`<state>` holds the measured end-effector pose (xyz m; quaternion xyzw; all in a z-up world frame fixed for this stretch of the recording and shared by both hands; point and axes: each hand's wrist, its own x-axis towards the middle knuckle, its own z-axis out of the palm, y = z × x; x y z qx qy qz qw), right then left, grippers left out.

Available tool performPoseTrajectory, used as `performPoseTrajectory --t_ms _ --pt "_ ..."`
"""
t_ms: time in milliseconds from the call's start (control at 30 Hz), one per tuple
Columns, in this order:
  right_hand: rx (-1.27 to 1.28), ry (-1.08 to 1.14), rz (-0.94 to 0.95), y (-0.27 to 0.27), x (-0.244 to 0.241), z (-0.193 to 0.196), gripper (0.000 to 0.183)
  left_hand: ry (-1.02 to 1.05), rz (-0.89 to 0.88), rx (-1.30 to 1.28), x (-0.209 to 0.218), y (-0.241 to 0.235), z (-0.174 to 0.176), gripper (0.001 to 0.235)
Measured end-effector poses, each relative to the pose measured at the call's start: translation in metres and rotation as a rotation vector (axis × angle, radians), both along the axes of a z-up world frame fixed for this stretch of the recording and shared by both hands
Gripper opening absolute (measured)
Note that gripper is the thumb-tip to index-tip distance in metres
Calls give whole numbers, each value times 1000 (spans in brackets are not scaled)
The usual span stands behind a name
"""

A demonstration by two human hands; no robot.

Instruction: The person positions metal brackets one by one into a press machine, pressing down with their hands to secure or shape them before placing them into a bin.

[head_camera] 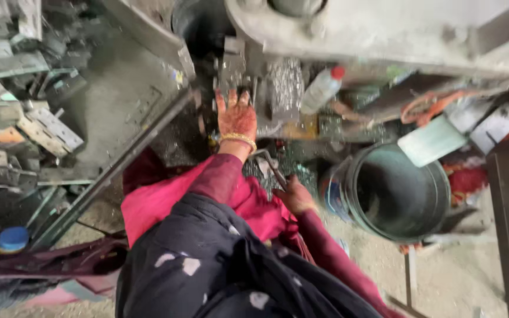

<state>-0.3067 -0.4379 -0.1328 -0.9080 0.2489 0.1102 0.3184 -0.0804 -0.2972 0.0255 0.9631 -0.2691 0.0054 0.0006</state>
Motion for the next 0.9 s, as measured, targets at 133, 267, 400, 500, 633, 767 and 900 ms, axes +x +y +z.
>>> performPoseTrajectory --t_ms 133,267,400,500,633,767,900 --pt "-89 46 -3 1 -13 -11 72 -22 2 1 1 -3 8 37" --pt "6 108 -84 7 2 -3 69 -59 42 -27 10 -9 18 37" --pt "-21 -4 9 -2 7 2 73 -2 10 31 30 -14 13 36" --pt "-82 35 -3 -4 -1 -5 73 33 32 72 32 -20 -3 38" --pt "22 64 -50 6 8 -1 73 -366 18 -327 31 -17 -7 63" --pt "78 128 -14 9 1 25 81 41 39 -83 28 -13 1 45" --pt "-9 101 -71 7 7 51 81 138 63 43 39 -30 21 41"
